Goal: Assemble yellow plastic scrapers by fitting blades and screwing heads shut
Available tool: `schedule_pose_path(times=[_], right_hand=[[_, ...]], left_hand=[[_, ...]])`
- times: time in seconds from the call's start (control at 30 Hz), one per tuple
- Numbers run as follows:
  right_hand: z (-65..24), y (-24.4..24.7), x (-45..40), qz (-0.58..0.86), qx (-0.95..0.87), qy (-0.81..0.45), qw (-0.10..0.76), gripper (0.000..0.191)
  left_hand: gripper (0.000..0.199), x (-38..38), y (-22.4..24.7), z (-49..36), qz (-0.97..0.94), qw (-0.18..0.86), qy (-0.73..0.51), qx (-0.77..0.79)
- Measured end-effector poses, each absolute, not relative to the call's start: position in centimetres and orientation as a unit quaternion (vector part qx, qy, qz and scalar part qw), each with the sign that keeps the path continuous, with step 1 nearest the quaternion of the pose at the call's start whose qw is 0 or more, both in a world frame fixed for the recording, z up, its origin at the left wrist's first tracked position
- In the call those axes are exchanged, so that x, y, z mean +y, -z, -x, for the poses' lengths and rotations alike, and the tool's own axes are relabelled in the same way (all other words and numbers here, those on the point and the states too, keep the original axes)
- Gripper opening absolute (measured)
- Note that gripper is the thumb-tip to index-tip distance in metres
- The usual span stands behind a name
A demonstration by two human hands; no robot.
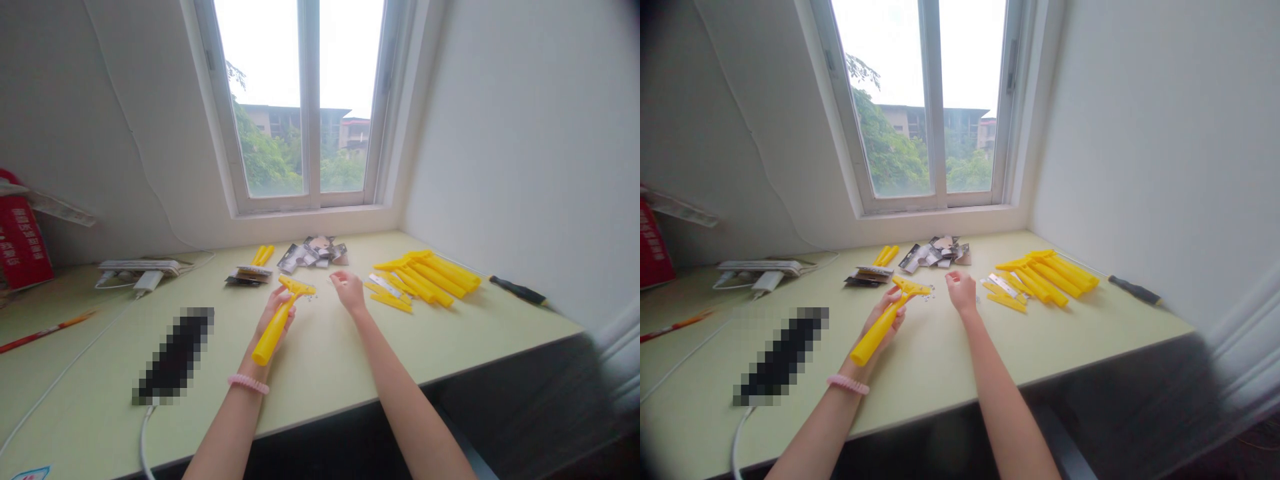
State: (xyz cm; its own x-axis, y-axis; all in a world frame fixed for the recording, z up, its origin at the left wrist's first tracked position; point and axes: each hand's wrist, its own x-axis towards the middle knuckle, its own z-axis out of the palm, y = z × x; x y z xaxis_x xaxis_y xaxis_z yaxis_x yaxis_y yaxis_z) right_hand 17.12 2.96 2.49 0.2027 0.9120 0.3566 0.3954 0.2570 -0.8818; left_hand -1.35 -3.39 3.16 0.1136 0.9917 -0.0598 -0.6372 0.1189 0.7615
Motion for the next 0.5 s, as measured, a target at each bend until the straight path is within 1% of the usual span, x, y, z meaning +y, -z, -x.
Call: schedule_pose_path(times=[0.07,0.13,0.2,0.27,0.33,0.4,0.47,0.5], right_hand=[[-18.7,-2.2,3.1,0.602,-0.637,-0.116,0.466,0.018],[-20.2,-1.9,2.9,0.646,-0.658,-0.04,0.385,0.02],[-21.4,-1.6,2.5,0.688,-0.652,-0.003,0.319,0.022],[-22.2,-1.5,2.2,0.714,-0.642,0.012,0.279,0.022],[-22.5,-1.4,2.1,0.722,-0.64,0.018,0.263,0.02],[-22.5,-1.4,2.1,0.72,-0.639,0.016,0.271,0.017],[-22.4,-1.5,2.2,0.709,-0.633,-0.001,0.311,0.016],[-22.4,-1.6,2.2,0.695,-0.629,-0.02,0.348,0.017]], left_hand=[[0.051,-3.3,-3.1,1.4,-0.297,0.683,-0.596,0.3],[0.051,-3.3,-2.9,1.4,-0.302,0.683,-0.595,0.296],[0.051,-3.2,-2.7,1.5,-0.307,0.679,-0.598,0.295],[0.051,-3.1,-2.6,1.5,-0.311,0.676,-0.598,0.298],[0.051,-3.0,-2.6,1.5,-0.316,0.676,-0.593,0.302],[0.052,-3.1,-2.7,1.4,-0.318,0.677,-0.588,0.307],[0.052,-3.2,-2.9,1.4,-0.317,0.675,-0.587,0.315],[0.051,-3.2,-3.0,1.3,-0.317,0.671,-0.588,0.321]])
